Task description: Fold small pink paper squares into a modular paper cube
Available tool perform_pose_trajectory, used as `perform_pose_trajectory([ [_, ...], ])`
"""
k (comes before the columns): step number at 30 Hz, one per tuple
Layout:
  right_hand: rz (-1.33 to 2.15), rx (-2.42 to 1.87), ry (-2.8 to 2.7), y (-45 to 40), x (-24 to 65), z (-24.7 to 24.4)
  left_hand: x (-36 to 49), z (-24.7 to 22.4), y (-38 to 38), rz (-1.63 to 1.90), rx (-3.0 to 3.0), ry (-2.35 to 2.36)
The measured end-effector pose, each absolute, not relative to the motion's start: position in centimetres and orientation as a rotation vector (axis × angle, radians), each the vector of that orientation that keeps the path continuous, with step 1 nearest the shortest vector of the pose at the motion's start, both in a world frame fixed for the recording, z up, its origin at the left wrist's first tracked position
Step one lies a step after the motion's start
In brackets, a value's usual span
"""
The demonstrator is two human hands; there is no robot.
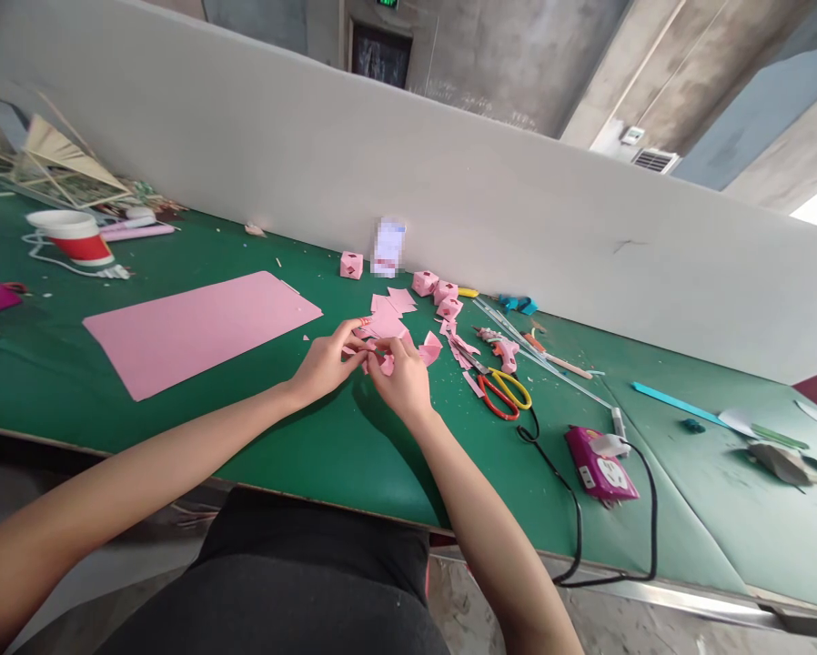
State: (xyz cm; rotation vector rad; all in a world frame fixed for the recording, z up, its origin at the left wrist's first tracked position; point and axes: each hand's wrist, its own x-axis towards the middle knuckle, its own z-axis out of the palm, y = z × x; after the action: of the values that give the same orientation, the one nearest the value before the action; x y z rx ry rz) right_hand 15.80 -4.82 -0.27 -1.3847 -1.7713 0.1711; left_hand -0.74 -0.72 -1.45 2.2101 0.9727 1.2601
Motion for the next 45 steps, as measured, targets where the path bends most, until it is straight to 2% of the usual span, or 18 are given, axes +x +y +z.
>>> perform_pose_trajectory([
  [4,0.049,-1.391,-1.866,-4.8,16.1,-0.4,-0.7,-1.5,-1.1,1.234,2.262,0.958],
  [10,0.041,-1.393,-1.894,-4.6,16.2,-0.5,-0.6,-1.6,-1.1,1.288,2.265,0.948],
  [28,0.044,-1.622,-1.625,-4.0,17.8,-0.4,-1.5,-1.2,0.2,1.551,2.059,1.112],
  [36,0.105,-1.357,-1.784,-4.1,17.2,-0.6,-1.0,-1.7,-0.1,1.437,2.107,0.958],
  [45,0.008,-1.302,-1.938,-4.4,16.8,-0.7,-0.9,-1.5,-0.8,1.306,2.464,0.957],
])
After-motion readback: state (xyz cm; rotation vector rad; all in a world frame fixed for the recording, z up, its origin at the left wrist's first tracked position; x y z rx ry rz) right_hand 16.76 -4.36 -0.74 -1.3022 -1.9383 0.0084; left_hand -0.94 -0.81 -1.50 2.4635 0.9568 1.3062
